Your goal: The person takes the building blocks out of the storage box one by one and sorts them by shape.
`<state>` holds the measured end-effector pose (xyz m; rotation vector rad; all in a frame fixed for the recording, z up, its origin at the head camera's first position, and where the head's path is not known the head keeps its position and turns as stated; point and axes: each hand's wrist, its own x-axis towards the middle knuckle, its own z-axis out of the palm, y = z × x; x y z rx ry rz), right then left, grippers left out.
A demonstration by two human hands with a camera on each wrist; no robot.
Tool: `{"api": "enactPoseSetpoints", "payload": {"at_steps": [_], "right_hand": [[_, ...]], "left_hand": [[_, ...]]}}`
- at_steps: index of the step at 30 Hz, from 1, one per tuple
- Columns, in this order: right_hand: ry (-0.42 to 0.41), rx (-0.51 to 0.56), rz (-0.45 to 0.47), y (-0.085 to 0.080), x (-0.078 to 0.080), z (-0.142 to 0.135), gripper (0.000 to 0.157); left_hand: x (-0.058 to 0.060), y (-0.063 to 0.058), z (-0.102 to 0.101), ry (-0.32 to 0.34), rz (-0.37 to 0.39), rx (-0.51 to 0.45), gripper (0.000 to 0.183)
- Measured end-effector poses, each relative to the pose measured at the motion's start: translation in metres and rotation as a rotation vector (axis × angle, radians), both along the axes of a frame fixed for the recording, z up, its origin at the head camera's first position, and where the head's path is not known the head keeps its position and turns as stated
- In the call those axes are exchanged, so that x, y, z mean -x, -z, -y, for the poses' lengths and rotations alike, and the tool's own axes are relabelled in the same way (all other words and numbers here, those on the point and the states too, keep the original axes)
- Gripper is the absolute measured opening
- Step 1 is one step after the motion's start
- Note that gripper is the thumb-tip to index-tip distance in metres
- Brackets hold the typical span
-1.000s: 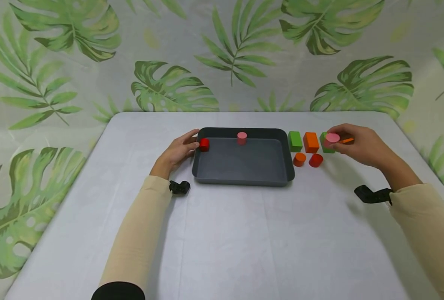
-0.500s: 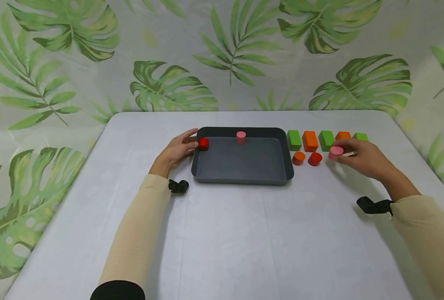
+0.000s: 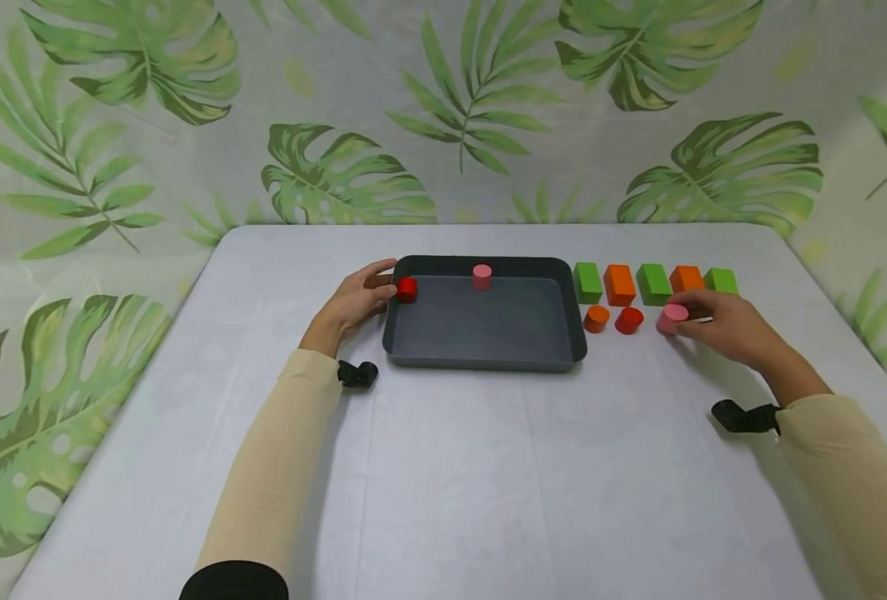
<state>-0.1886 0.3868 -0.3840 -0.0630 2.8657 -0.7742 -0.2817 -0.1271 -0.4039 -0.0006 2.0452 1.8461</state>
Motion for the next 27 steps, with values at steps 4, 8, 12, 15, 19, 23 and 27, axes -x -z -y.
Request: {"api": "enactPoseSetpoints", "payload": {"at_steps": [4, 8, 12, 15, 19, 23, 27], "right_hand": [[0.002, 0.001, 0.007, 0.0016, 0.0011, -0.0009, 0.053], [0.007, 0.005, 0.017, 0.0027, 0.0026, 0.0009, 0.053], [0.007, 0.008, 0.036, 0.0029, 0.0034, 0.0025, 0.052], [0.008, 0.003, 0.054, 0.0035, 0.0045, 0.0026, 0.051], [0.014, -0.014, 0.068, 0.0046, 0.0067, 0.0016, 0.051], [0.017, -0.022, 0.083, 0.0058, 0.0074, 0.0008, 0.050], [0.037, -0.011, 0.109, 0.0064, 0.0075, 0.0013, 0.052]], "left_hand": [[0.0010, 0.0008, 0.0011, 0.007, 0.007, -0.007, 0.059], [0.0021, 0.0018, 0.0014, 0.010, 0.011, -0.017, 0.059], [0.0021, 0.0023, 0.0010, 0.013, 0.011, -0.026, 0.060], [0.0020, 0.0022, 0.0014, 0.017, 0.013, -0.032, 0.060], [0.0025, 0.0015, 0.0023, 0.020, 0.020, -0.039, 0.061], [0.0027, 0.0019, 0.0023, 0.020, 0.022, -0.045, 0.061], [0.0024, 0.0027, 0.0023, 0.017, 0.025, -0.044, 0.060]]}}
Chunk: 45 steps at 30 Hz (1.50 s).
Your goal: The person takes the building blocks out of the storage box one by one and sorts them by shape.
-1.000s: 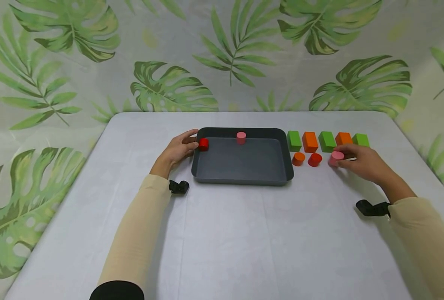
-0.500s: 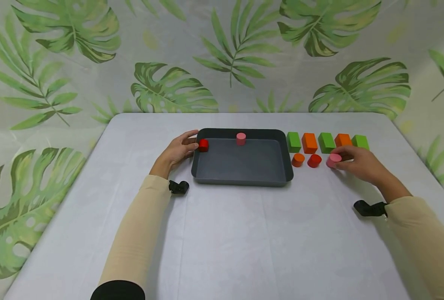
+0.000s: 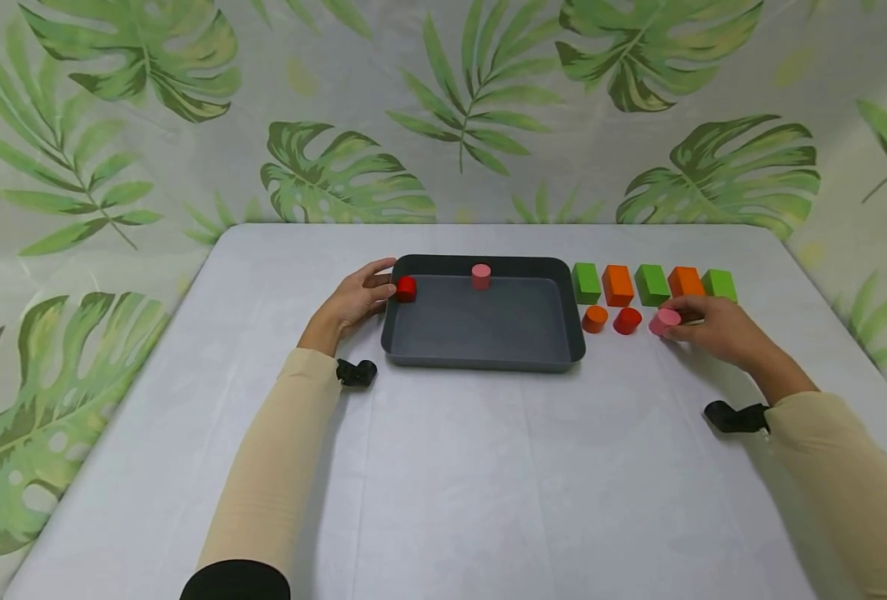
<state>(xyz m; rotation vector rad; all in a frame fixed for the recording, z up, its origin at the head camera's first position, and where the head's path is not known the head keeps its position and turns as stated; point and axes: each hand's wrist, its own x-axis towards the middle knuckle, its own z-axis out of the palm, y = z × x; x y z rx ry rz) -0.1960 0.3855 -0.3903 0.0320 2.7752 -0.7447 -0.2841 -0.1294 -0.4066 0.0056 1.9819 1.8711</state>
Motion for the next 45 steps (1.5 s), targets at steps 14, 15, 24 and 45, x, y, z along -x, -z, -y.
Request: {"api": "enactPoseSetpoints", "payload": {"at_steps": [14, 15, 24, 45], "right_hand": [[-0.068, 0.012, -0.066, -0.001, -0.006, 0.002, 0.059], [-0.075, 0.010, -0.071, -0.001, -0.006, 0.002, 0.059], [-0.092, -0.049, -0.090, -0.013, -0.014, 0.004, 0.059], [-0.270, -0.041, -0.261, -0.079, 0.017, 0.088, 0.047]], "left_hand": [[0.000, 0.000, -0.001, -0.014, 0.000, 0.011, 0.060], [0.000, 0.000, -0.001, -0.015, 0.000, 0.012, 0.060], [0.000, 0.002, 0.000, -0.010, -0.001, 0.001, 0.060], [-0.001, 0.003, 0.000, -0.001, -0.011, -0.017, 0.060]]}}
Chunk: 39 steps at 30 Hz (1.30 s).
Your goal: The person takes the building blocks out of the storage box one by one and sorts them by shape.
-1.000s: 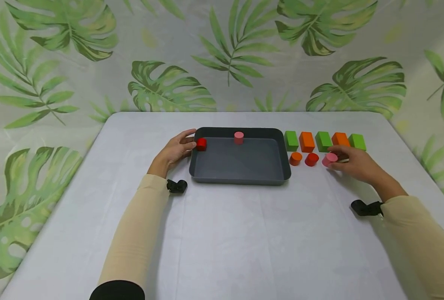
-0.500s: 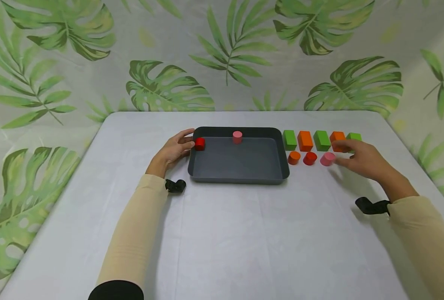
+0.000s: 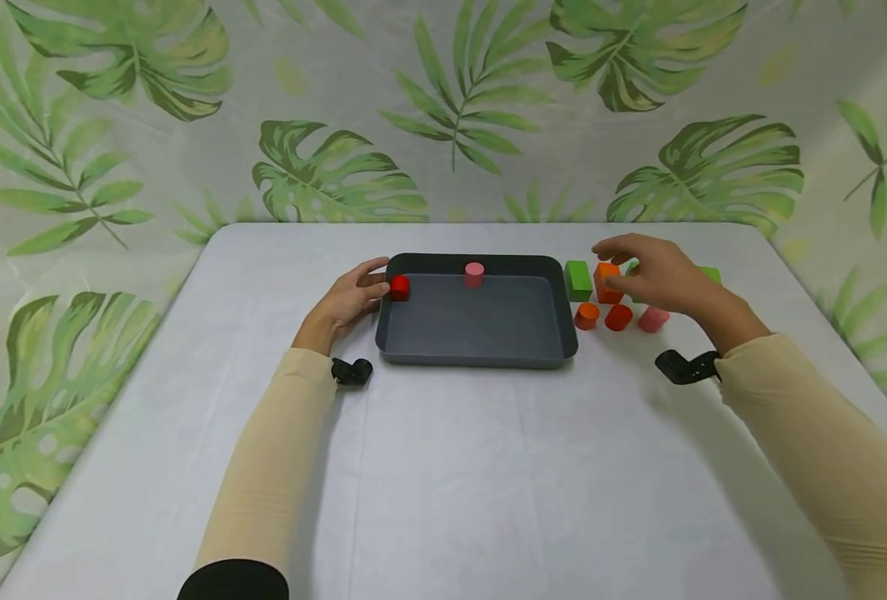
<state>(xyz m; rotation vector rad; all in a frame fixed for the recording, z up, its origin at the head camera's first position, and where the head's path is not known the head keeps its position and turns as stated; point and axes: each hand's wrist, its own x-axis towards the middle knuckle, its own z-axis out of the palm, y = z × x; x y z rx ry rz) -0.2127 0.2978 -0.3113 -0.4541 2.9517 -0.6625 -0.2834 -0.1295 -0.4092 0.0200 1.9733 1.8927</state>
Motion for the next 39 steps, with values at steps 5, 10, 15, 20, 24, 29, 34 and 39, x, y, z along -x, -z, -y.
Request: {"api": "enactPoseSetpoints", "payload": {"at_steps": [5, 10, 15, 20, 24, 29, 34, 39], "right_hand": [[-0.088, -0.007, 0.007, -0.005, 0.017, 0.036, 0.045], [-0.135, -0.041, 0.048, -0.003, 0.041, 0.073, 0.043], [-0.188, -0.131, 0.063, 0.006, 0.060, 0.107, 0.044], [-0.230, -0.197, 0.050, 0.018, 0.069, 0.130, 0.043], [-0.241, -0.204, 0.066, 0.024, 0.071, 0.142, 0.040], [-0.254, -0.260, 0.098, 0.032, 0.073, 0.151, 0.044], [-0.245, -0.203, 0.109, 0.036, 0.074, 0.153, 0.037], [-0.225, -0.097, 0.087, 0.041, 0.078, 0.155, 0.024]], "left_hand": [[-0.002, -0.004, -0.001, 0.000, 0.014, -0.003, 0.060], [0.000, 0.000, 0.000, -0.007, 0.007, 0.003, 0.059], [0.001, 0.001, 0.001, -0.023, 0.006, 0.007, 0.059], [0.000, 0.002, 0.000, -0.013, -0.003, 0.011, 0.059], [-0.001, 0.001, 0.000, -0.009, -0.014, 0.009, 0.059], [-0.003, 0.000, -0.002, -0.013, -0.010, 0.007, 0.059], [-0.002, 0.000, -0.003, -0.020, -0.002, 0.002, 0.059], [-0.002, 0.000, -0.001, -0.031, -0.005, 0.003, 0.059]]}}
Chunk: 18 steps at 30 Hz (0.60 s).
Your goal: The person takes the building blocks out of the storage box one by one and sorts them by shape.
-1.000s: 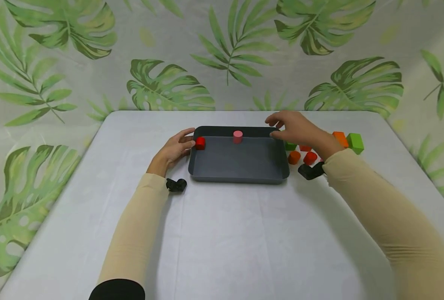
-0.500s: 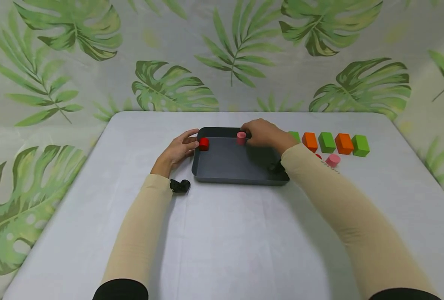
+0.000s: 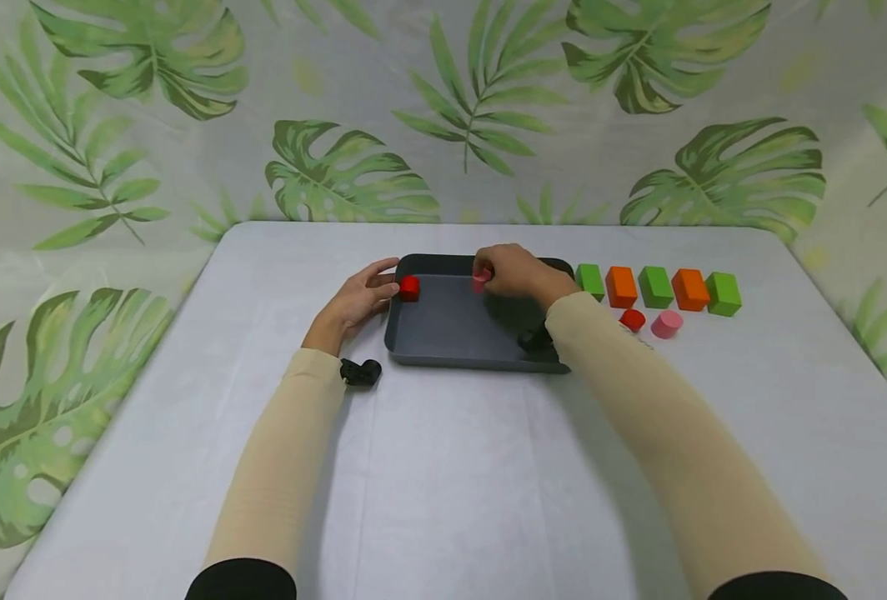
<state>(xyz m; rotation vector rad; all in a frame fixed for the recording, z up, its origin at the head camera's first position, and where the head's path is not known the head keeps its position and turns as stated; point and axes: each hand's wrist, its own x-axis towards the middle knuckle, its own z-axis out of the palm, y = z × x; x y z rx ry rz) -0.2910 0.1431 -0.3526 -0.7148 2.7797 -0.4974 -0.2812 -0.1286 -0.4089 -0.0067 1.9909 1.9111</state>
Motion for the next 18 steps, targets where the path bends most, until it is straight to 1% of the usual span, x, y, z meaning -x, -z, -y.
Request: {"api": "enactPoseSetpoints", "payload": {"at_steps": [3, 7, 10, 18], "right_hand": [[0.038, 0.048, 0.010, 0.006, 0.003, 0.000, 0.021], [0.080, 0.084, 0.056, 0.015, 0.007, 0.000, 0.030], [0.094, 0.107, 0.081, 0.020, 0.010, -0.001, 0.035], [0.121, 0.154, 0.115, 0.025, 0.013, -0.004, 0.034]], "left_hand": [[0.000, 0.000, 0.000, 0.004, 0.001, 0.003, 0.059], [0.000, 0.002, 0.000, 0.009, 0.003, 0.001, 0.059], [0.001, 0.002, 0.000, 0.008, -0.006, -0.004, 0.059], [0.002, 0.002, 0.000, 0.007, -0.004, 0.010, 0.059]]}}
